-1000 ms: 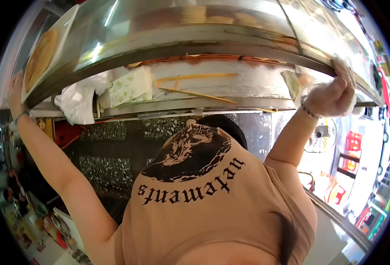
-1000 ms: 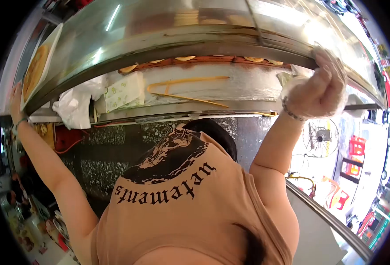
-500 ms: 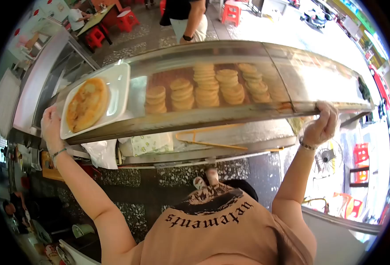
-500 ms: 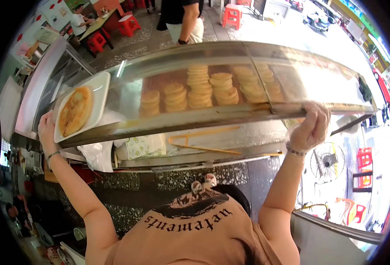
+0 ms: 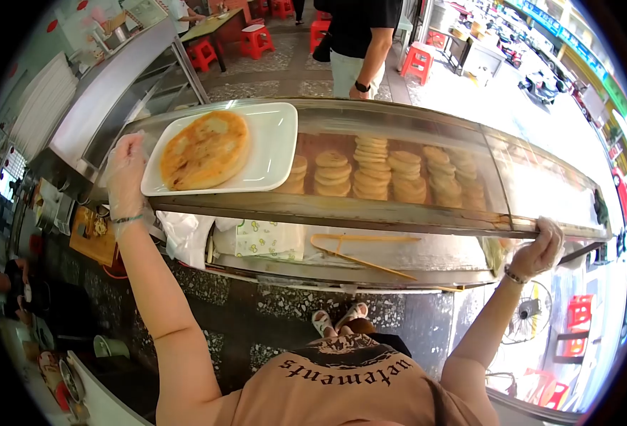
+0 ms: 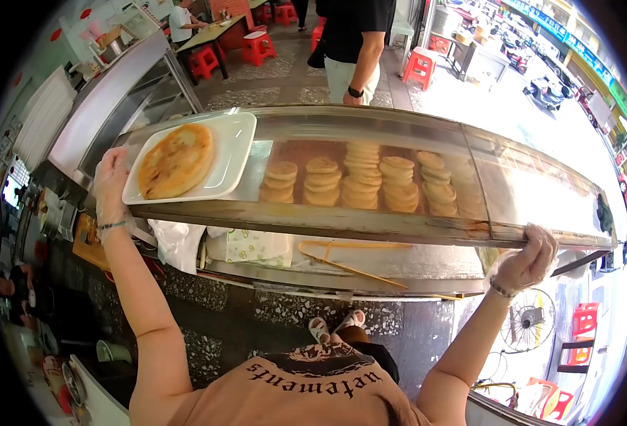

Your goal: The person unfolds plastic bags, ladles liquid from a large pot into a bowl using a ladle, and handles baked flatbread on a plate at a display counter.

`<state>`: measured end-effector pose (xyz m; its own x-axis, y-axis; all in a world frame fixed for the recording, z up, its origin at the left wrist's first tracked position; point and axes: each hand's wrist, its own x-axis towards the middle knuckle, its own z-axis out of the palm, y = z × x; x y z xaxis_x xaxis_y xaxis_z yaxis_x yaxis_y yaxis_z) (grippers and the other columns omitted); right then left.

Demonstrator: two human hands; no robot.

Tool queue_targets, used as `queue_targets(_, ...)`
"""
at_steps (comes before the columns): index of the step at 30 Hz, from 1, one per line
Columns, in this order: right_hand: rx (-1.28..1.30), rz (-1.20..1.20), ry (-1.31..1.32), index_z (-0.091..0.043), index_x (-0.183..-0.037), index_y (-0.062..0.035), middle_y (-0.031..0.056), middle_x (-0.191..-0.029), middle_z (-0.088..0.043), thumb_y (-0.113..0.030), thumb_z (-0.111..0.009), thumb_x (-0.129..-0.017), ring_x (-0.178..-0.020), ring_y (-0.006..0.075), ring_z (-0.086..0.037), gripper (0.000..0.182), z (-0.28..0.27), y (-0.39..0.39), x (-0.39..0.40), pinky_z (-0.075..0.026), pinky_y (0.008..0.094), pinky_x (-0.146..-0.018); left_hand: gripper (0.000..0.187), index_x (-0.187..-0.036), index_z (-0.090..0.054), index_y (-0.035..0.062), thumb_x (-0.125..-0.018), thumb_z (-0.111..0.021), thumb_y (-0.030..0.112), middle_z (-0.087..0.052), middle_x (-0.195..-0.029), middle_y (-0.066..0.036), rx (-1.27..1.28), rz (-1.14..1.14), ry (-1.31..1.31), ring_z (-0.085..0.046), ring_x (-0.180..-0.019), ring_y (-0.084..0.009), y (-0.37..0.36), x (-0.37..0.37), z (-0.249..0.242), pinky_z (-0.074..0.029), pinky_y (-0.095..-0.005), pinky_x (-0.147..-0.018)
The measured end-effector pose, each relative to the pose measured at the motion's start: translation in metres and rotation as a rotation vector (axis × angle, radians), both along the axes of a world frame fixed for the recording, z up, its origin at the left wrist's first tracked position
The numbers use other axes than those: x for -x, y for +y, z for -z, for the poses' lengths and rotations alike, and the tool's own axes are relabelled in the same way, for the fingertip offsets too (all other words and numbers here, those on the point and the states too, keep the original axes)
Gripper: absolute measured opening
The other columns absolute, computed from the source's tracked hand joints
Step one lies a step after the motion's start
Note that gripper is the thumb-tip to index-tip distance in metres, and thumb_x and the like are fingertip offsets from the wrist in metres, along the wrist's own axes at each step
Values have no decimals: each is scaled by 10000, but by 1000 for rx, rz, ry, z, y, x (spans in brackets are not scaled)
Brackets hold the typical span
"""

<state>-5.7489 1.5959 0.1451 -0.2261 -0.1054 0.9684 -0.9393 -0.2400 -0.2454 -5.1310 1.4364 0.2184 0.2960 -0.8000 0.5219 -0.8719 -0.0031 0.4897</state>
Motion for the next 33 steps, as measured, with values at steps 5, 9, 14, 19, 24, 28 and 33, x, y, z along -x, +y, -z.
queue_targets(5,-6,-7,38,-617,-783,33,121,-814,-634,10,-439,-878,-775,230,-597,203,-1,1,0,-499,321,-681,281,-1051,-607,91,-933,-487,317,-627,-928,-151,32,8,-47,-590,-858,-303,6,9,-4,-448,-355,-769)
queue_targets(9,-37,15,51,-617,-788,35,119,-828,-638,4,-449,-884,-775,227,-595,195,-5,5,-6,-495,329,-706,282,-1036,-612,82,-928,-489,312,-629,-944,-159,44,49,-80,-594,-880,-315,-4,-3,0,-450,-359,-773)
queue_targets(14,-41,-9,24,-619,-800,38,112,-826,-638,3,-455,-883,-774,220,-592,188,-4,5,-3,-486,331,-721,287,-1029,-619,77,-921,-493,311,-630,-945,-166,71,38,-130,-593,-900,-328,3,5,-3,-450,-379,-779)
queue_targets(19,-18,-36,24,-624,-798,32,108,-815,-639,5,-451,-878,-767,220,-595,192,-5,2,-8,-485,327,-709,330,-1053,-621,70,-924,-504,350,-620,-926,-143,116,65,-126,-593,-798,-265,-2,-2,1,-451,-352,-731)
queue_targets(24,-17,0,42,-629,-796,27,108,-814,-641,-1,-450,-880,-757,216,-595,200,-5,2,-4,-488,326,-685,315,-1044,-628,69,-921,-510,333,-620,-902,-138,132,25,-126,-588,-775,-254,-2,2,2,-449,-342,-715)
queue_targets(28,1,14,73,-628,-793,30,109,-798,-639,-3,-450,-882,-735,213,-595,202,-5,1,-4,-491,315,-656,307,-1037,-632,65,-921,-509,321,-620,-862,-134,166,45,-152,-583,-740,-241,-9,-8,7,-447,-340,-695)
queue_targets(33,15,14,86,-627,-791,38,111,-789,-636,2,-446,-884,-728,211,-595,206,-3,0,-2,-492,306,-643,305,-1028,-631,54,-919,-514,314,-607,-792,-119,176,66,-194,-567,-684,-218,-10,-11,7,-437,-335,-653)
